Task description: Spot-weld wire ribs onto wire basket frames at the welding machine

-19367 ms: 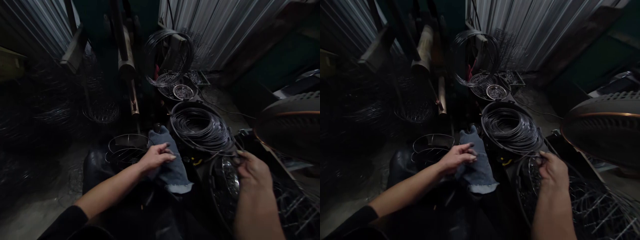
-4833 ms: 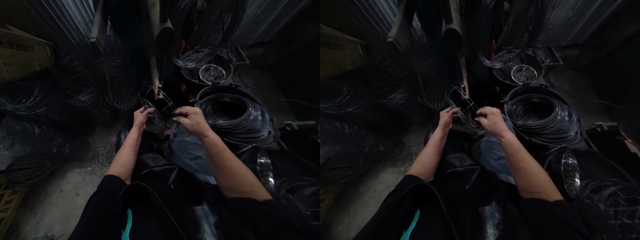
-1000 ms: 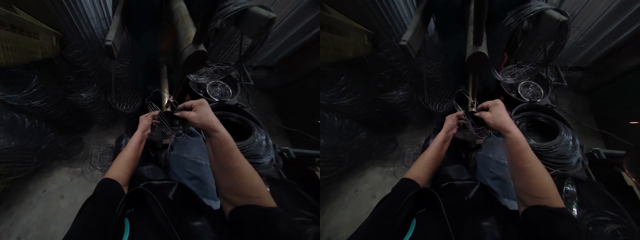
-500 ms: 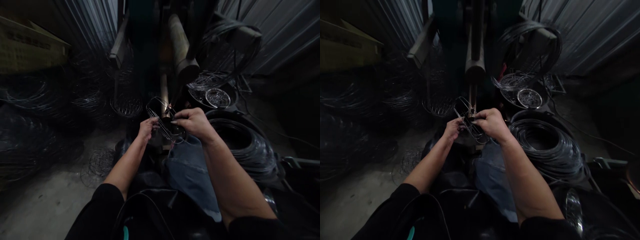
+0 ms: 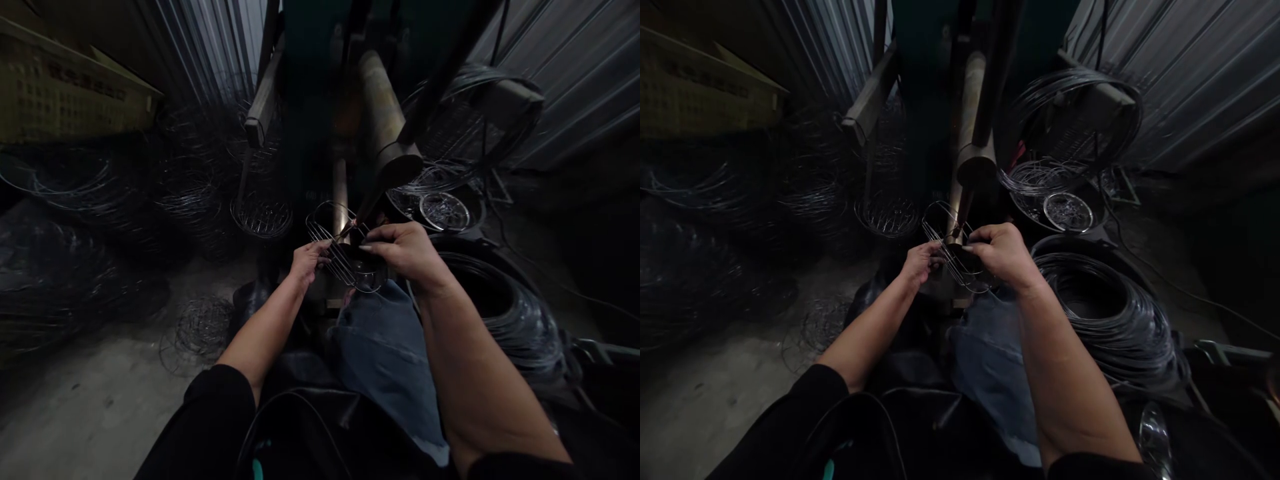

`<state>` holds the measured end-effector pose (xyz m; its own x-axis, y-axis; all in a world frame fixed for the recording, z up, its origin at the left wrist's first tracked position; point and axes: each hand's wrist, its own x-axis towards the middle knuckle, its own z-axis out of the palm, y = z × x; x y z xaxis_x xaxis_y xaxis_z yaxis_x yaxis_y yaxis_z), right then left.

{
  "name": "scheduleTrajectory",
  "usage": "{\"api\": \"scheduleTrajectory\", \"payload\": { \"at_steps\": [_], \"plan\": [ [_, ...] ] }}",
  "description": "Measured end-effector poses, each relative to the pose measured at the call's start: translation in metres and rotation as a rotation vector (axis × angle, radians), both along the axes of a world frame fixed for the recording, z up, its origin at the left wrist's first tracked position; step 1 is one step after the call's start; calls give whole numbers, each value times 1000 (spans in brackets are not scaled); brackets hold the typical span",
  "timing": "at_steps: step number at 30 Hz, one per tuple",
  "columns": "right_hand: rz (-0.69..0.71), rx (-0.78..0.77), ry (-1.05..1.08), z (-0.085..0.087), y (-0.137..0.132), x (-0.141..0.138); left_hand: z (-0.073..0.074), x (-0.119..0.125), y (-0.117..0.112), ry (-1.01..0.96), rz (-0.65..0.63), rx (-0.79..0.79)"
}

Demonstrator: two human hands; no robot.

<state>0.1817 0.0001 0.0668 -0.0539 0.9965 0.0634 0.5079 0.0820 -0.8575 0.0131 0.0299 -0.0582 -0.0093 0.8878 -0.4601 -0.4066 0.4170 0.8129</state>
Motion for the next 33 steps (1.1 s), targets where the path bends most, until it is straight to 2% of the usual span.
{"api": "scheduleTrajectory", "payload": {
  "at_steps": [4,8,12,15,18,22,27,33],
  "plan": [
    [-12,-12,41,1,-4,-3,-1,3,-5,-47,-39,-40],
    [-64,52,116,-4,-25,7,-1,2,-9,-68,-69,-58],
    [-183,37,106,-25,-58,27,-3,-3,-9,-76,-38,-59],
    [-224,68,40,-41,-69,27,-4,-5,-10,-103,-12,-106],
    [-230,177,-8,-47,-64,14,-3,-6,-10,-125,-2,-151],
    [-224,253,-61,-43,-44,1,-3,-6,-6,-133,-15,-233],
    [-250,299,-85,-42,-27,3,-1,-3,-2,-167,-58,-307],
    [-253,331,-113,-39,-27,1,0,1,-8,-196,-51,-314]
  ]
}}
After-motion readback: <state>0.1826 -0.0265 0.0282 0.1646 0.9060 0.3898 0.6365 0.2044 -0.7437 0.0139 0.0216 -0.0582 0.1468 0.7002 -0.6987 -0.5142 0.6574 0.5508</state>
